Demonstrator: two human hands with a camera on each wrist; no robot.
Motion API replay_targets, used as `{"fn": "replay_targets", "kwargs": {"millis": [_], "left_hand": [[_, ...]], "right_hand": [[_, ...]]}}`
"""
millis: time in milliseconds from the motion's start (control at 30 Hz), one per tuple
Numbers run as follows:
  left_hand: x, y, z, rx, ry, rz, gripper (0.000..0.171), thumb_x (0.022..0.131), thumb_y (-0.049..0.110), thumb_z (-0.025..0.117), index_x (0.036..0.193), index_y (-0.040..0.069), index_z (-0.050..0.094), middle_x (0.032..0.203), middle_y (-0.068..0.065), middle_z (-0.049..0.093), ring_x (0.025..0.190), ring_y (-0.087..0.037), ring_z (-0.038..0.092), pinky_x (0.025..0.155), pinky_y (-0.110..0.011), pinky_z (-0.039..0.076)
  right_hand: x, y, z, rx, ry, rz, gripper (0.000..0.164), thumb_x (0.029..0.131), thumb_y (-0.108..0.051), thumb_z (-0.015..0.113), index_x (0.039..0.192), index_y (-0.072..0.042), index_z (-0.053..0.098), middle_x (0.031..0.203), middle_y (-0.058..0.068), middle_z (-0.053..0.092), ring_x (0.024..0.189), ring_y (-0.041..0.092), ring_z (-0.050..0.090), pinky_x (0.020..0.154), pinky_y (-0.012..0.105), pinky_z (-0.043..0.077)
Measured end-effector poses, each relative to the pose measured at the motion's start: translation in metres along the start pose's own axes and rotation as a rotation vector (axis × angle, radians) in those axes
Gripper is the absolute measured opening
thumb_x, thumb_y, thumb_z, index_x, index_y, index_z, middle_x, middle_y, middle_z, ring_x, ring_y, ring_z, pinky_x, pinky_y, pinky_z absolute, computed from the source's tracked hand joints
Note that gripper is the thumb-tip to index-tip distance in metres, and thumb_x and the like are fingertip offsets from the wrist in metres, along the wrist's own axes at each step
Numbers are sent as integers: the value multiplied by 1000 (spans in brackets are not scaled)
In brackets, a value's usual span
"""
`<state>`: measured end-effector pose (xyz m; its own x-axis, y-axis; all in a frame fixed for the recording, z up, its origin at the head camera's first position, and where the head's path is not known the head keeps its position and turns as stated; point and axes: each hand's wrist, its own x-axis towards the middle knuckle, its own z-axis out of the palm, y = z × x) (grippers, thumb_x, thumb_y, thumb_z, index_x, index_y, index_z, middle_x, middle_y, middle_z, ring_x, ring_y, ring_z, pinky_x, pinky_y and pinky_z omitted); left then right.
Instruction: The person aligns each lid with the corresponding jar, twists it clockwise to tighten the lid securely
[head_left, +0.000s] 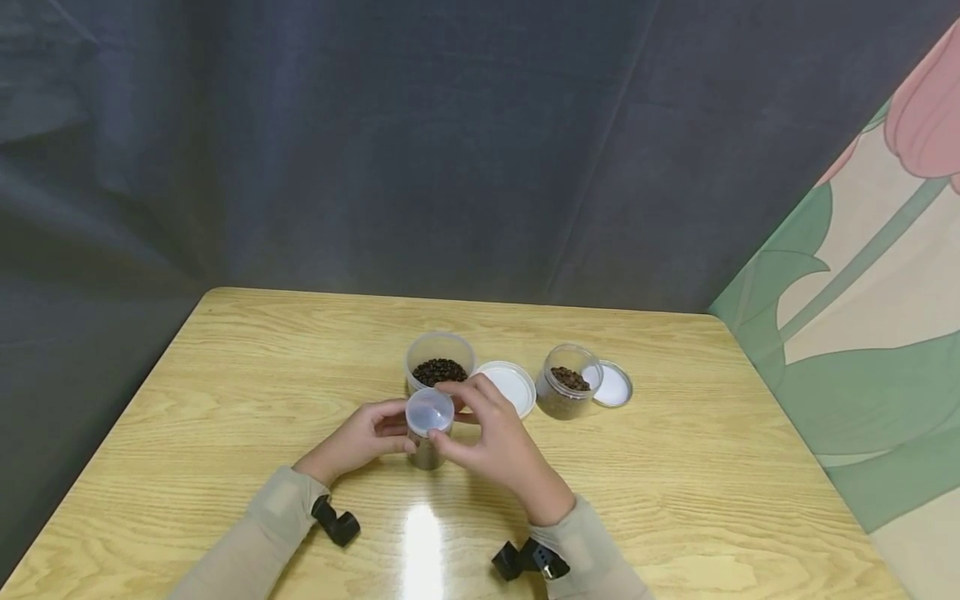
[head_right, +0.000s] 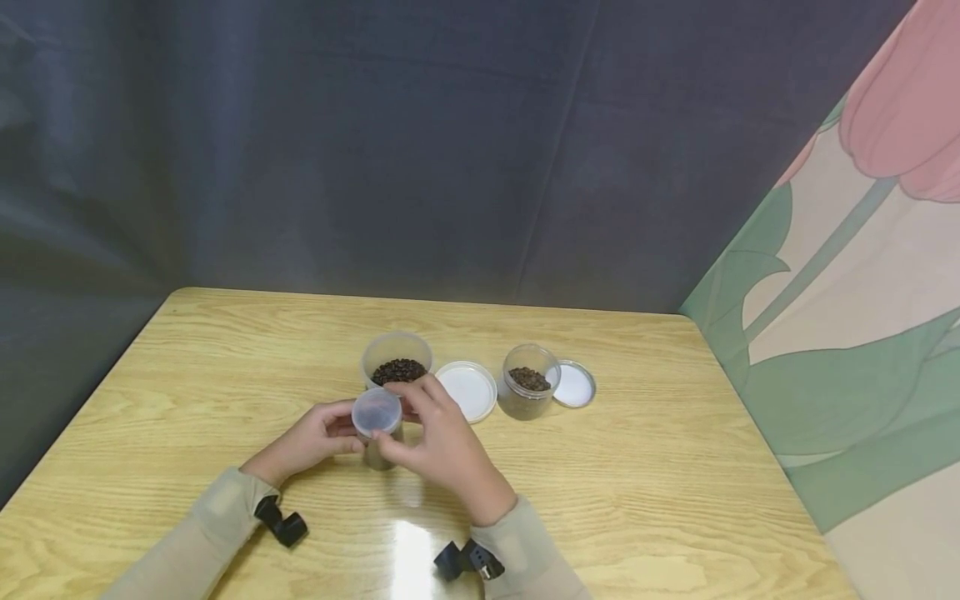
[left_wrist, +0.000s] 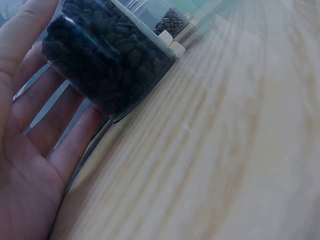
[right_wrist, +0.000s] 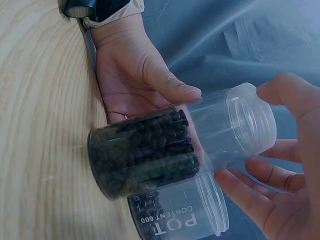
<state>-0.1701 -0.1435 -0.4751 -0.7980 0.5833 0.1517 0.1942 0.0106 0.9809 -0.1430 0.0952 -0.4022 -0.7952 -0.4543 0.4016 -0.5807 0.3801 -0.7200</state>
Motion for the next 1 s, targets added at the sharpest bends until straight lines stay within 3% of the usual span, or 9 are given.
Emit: {"fn": "replay_targets", "kwargs": {"millis": [267,400,533,600,800,1000], "left_hand": [[-1,1,0,-10,-2,-7,69,92,24,75,143,-12,47,142,-34,50,118,-2,61,105,-28,52],[-1,1,0,-10,1,-13,70,91,24,75,143,-12,46,142,-34,49,124,-21,61,104,-28,53],[-1,2,0,-1,2,-17,70,91,23,76,143,-12,46,143,-33,49,126,-39,57,104,-29,53],[0,1,0,0,2,-16,69,91,23,76,143,-12,47,143,-33,49,126,-36,58,104,-28,53],[0,1,0,-7,-3,0,70,90,24,76,143,-13,46,143,-34,49,118,-3,61,105,-27,52],[0,2,0,2,1,-4,70,91,23,76,143,-13,46,142,-34,49,117,1,60,105,-26,51]], "right_hand": [[1,-1,5,21,36,20,47,81,-13,88,119,-4,62,109,7,58,97,21,63,86,20,60],[1,-2,6,24,46,18,49,80,-14,89,119,-4,61,109,6,58,98,22,63,86,20,60],[0,-1,3,32,21,18,56,81,-14,88,128,-5,59,112,6,59,101,23,63,87,22,60],[0,0,0,32,0,14,60,82,-14,86,134,-5,57,116,7,61,104,24,64,87,23,61],[1,1,-4,28,-63,-19,62,85,-12,79,141,-2,54,125,9,64,111,24,65,87,23,61],[2,0,-4,15,-76,-21,57,86,-13,79,138,-2,58,124,10,64,111,24,66,87,22,60]]}}
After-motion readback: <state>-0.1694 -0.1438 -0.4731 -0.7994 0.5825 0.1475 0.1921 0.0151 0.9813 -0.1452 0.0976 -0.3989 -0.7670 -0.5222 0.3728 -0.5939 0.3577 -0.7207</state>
